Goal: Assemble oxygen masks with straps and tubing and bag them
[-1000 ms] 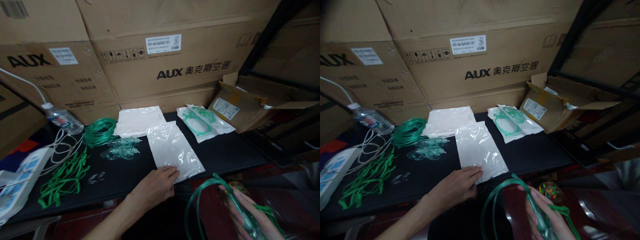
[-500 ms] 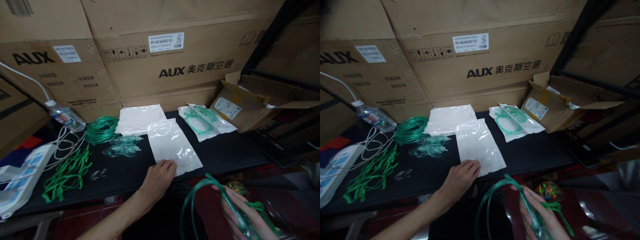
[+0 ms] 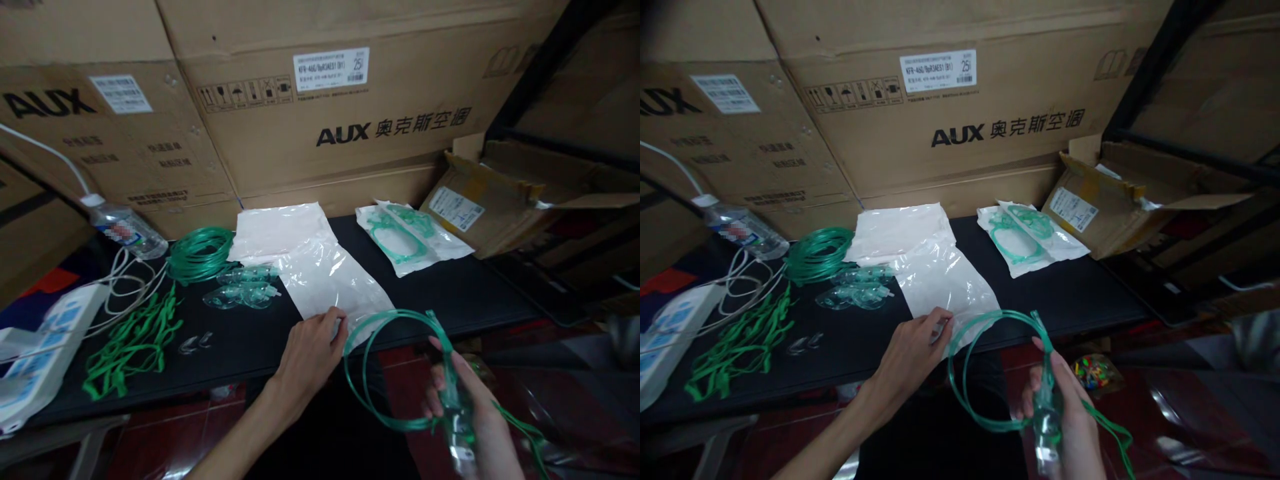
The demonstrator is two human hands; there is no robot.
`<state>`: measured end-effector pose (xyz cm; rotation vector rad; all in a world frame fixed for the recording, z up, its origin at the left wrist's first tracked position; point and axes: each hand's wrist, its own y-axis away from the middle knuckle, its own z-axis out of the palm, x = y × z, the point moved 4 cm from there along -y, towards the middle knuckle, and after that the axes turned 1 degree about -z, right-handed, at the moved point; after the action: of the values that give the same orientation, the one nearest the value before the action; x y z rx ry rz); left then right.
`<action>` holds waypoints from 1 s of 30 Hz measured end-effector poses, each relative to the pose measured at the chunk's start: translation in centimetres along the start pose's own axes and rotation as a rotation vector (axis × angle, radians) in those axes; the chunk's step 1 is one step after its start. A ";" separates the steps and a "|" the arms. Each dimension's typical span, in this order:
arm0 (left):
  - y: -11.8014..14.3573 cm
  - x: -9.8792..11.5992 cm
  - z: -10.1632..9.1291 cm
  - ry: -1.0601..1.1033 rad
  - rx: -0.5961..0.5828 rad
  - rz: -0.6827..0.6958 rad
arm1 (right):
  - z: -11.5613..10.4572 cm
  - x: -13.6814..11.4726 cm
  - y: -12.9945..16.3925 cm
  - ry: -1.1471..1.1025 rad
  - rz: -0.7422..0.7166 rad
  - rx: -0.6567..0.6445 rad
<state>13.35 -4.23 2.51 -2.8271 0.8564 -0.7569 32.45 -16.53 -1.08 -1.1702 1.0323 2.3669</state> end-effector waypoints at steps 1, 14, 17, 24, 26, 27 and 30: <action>-0.1 0.1 0.0 0.008 0.009 -0.006 | 0.3 0.1 0.4 -0.008 -0.043 0.041; 0.4 1.8 1.0 -0.011 0.169 -0.014 | 2.4 1.3 1.6 -0.211 -0.199 0.215; 0.6 2.5 1.3 -0.003 0.216 -0.023 | 3.3 1.7 1.4 -0.189 -0.256 0.251; 0.6 3.4 2.2 0.007 0.270 0.066 | 5.4 3.1 1.4 0.014 -0.274 0.120; 0.4 3.2 2.1 0.010 0.286 0.082 | 5.4 3.4 1.4 0.120 -0.272 0.073; 0.2 3.0 2.0 0.012 0.294 0.087 | 5.2 3.6 1.4 0.169 -0.272 0.060; -0.6 2.5 2.0 0.025 0.325 0.092 | 4.8 3.9 1.3 0.264 -0.238 0.032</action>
<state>16.41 -5.23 2.02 -2.4819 0.7795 -0.8352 26.60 -14.13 -1.61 -1.5308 0.9446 2.0461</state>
